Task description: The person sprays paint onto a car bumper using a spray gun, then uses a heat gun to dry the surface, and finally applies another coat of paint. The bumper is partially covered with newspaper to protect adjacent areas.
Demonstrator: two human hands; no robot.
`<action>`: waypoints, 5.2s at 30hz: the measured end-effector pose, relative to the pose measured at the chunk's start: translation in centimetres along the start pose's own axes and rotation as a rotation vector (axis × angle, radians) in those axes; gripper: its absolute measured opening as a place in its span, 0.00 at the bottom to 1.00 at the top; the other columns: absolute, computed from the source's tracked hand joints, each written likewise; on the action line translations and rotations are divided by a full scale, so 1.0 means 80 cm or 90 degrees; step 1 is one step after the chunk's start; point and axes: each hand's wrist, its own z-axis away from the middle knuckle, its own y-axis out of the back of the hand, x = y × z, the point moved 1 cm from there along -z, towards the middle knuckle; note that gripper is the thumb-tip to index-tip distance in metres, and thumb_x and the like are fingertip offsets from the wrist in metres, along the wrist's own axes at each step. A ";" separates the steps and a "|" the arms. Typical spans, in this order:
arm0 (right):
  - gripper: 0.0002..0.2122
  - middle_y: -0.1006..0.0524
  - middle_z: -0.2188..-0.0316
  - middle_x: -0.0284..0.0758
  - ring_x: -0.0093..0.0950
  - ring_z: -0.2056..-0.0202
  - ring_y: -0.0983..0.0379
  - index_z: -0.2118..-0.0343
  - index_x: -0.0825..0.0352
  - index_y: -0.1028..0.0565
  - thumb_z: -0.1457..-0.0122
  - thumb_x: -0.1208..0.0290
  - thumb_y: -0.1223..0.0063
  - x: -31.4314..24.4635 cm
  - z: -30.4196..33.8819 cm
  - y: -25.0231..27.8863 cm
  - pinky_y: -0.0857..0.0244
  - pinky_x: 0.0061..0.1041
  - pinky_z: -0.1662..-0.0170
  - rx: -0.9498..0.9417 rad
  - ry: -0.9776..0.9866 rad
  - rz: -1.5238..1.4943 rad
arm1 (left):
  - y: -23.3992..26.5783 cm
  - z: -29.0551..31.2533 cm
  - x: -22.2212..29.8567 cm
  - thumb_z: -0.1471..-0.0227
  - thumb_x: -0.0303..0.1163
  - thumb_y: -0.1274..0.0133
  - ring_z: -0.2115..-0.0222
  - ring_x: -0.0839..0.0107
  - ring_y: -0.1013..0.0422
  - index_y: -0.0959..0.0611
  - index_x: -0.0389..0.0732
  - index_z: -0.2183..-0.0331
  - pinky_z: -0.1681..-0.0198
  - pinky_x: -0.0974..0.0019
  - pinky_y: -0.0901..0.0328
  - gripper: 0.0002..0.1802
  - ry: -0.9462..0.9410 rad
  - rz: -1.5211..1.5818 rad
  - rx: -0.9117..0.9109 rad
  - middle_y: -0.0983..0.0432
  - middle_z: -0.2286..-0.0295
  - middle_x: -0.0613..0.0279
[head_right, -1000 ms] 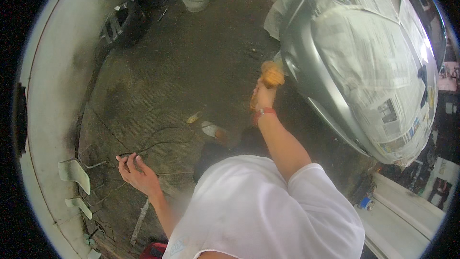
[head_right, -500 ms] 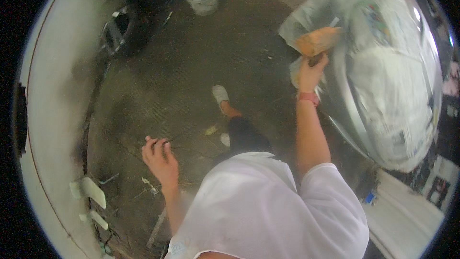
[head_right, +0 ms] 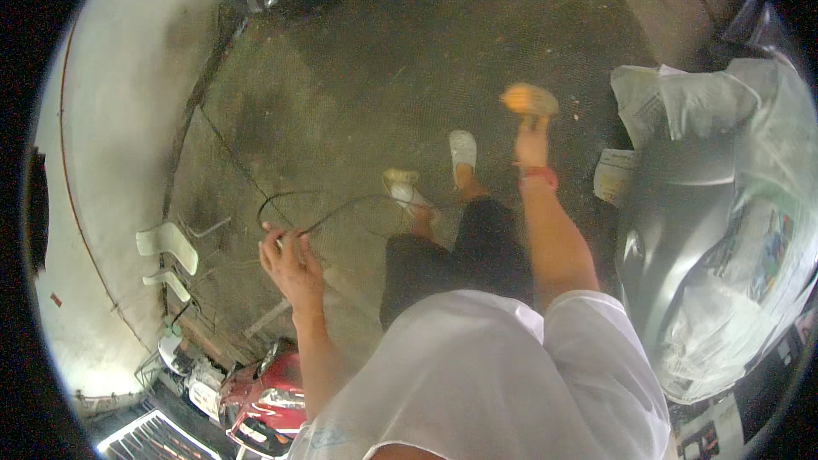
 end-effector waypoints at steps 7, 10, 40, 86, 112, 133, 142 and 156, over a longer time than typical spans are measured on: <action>0.36 0.27 0.36 0.55 0.51 0.35 0.31 0.26 0.67 0.41 0.39 0.71 0.46 -0.073 0.080 -0.248 0.37 0.47 0.32 -0.386 0.414 0.443 | -0.084 -0.006 -0.075 0.37 0.32 0.41 0.37 0.45 0.33 0.14 0.42 0.55 0.32 0.39 0.45 0.10 0.105 -0.062 -0.034 0.26 0.48 0.52; 0.37 0.24 0.40 0.54 0.49 0.38 0.26 0.26 0.66 0.41 0.40 0.73 0.47 -0.079 0.092 -0.352 0.35 0.47 0.34 -0.546 0.454 0.524 | -0.200 0.017 -0.134 0.36 0.33 0.42 0.37 0.43 0.34 0.15 0.42 0.53 0.33 0.41 0.43 0.11 0.125 -0.031 -0.184 0.27 0.45 0.50; 0.25 0.19 0.46 0.49 0.48 0.47 0.20 0.33 0.59 0.28 0.32 0.58 0.46 0.313 0.282 -0.512 0.28 0.47 0.41 -0.447 0.182 0.449 | -0.471 0.193 -0.334 0.35 0.51 0.43 0.33 0.39 0.40 0.20 0.44 0.40 0.30 0.35 0.48 0.30 -0.077 0.185 -0.506 0.35 0.34 0.44; 0.25 0.20 0.45 0.54 0.54 0.44 0.23 0.37 0.66 0.27 0.35 0.63 0.40 1.397 1.168 0.125 0.28 0.47 0.41 0.350 -0.533 -0.300 | -0.323 1.221 0.295 0.33 0.49 0.45 0.38 0.43 0.30 0.20 0.41 0.40 0.35 0.45 0.36 0.29 -1.216 -0.364 -0.888 0.24 0.42 0.42; 0.19 0.35 0.26 0.27 0.35 0.21 0.56 0.41 0.52 0.17 0.32 0.55 0.44 2.167 0.681 0.267 0.72 0.50 0.19 -0.416 -0.212 0.615 | -0.482 1.646 0.253 0.33 0.62 0.54 0.23 0.53 0.59 0.34 0.66 0.28 0.31 0.21 0.59 0.37 -1.030 -0.053 -1.201 0.55 0.23 0.62; 0.20 0.14 0.61 0.46 0.49 0.58 0.17 0.44 0.60 0.17 0.37 0.59 0.36 1.070 0.845 0.364 0.24 0.45 0.54 0.130 0.341 0.048 | -0.314 1.147 0.089 0.33 0.67 0.57 0.30 0.47 0.40 0.29 0.54 0.30 0.28 0.46 0.44 0.41 -0.762 -0.271 -1.060 0.34 0.31 0.49; 0.21 0.20 0.47 0.49 0.51 0.47 0.23 0.40 0.59 0.22 0.33 0.60 0.42 0.714 0.815 0.318 0.28 0.46 0.41 0.028 0.340 0.079 | -0.237 0.661 -0.123 0.30 0.63 0.57 0.31 0.46 0.39 0.31 0.39 0.31 0.27 0.49 0.45 0.43 -0.293 -0.020 -0.734 0.35 0.32 0.41; 0.24 0.20 0.49 0.54 0.56 0.49 0.23 0.33 0.63 0.30 0.33 0.68 0.52 0.394 0.455 0.249 0.30 0.53 0.42 -0.020 0.334 -0.062 | -0.173 0.339 0.129 0.36 0.55 0.48 0.42 0.45 0.31 0.24 0.40 0.43 0.38 0.48 0.37 0.32 -0.494 -0.135 -0.711 0.28 0.46 0.43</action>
